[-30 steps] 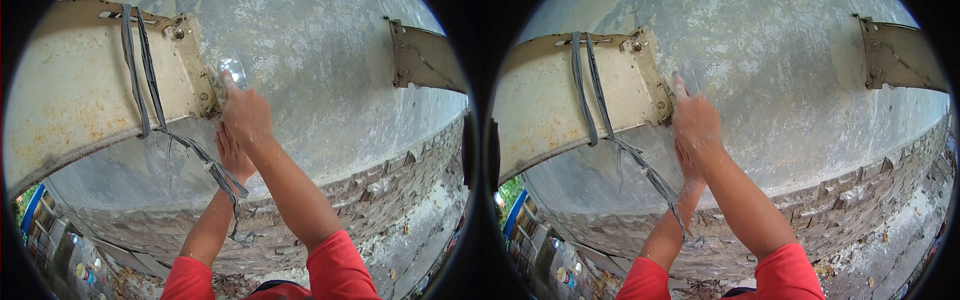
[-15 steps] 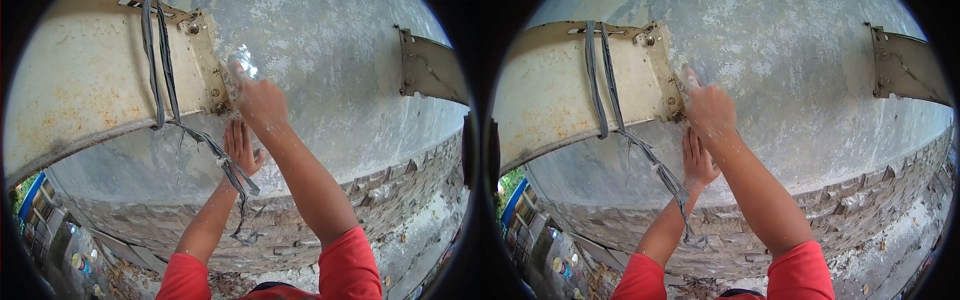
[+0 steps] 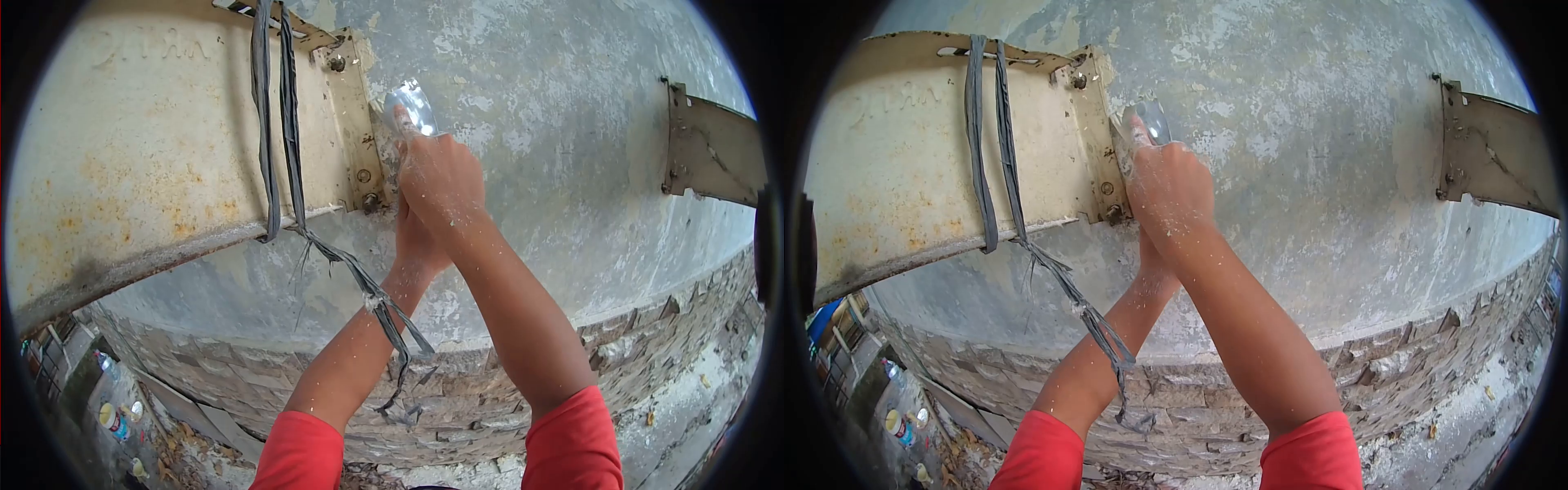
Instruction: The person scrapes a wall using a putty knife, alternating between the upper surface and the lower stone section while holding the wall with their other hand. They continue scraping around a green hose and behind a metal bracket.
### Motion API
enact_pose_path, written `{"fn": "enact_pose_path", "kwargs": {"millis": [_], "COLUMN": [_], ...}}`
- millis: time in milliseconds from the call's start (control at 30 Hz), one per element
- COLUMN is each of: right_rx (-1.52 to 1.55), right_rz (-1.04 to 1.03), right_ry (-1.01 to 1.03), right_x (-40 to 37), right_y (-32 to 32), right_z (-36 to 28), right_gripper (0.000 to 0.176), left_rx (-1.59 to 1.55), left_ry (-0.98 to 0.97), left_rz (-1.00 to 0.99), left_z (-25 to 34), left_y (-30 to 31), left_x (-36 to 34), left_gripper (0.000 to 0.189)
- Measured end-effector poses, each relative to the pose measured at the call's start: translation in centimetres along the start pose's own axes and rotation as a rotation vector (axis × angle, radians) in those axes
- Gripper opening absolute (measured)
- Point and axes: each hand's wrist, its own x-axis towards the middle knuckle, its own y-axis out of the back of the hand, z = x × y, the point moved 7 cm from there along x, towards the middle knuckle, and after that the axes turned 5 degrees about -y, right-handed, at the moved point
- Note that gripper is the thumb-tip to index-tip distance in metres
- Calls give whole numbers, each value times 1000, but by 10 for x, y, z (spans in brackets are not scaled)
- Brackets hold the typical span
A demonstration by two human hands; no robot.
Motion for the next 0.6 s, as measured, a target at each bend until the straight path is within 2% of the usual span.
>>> {"fn": "enact_pose_path", "kwargs": {"millis": [33,200,233,300,433,500,533,600], "right_rx": [-34,2,-1,24,21,-3,-21,-9], "right_rz": [-27,40,62,47,58,83,103,119], "right_ry": [-13,-26,-36,-60,-1,31,61,55], "right_x": [2,21,21,12,27,46,50,41], "right_y": [-4,4,7,11,18,22,24,22], "right_z": [1,0,5,16,1,-12,-18,-15], "right_gripper": [48,46,46,45,44,43,43,42], "left_rx": [4,1130,1126,1471,1420,1358,1356,1116], "left_ry": [-8,-122,-123,-285,-244,-446,-448,-320], "left_rz": [2,-35,-40,139,134,241,246,217], "left_z": [4,30,34,56,42,57,59,56], "left_y": [3,5,2,1,9,9,9,18], "left_x": [6,18,20,22,36,31,33,37], "left_gripper": [81,94,94,95,96,96,96,95]}}
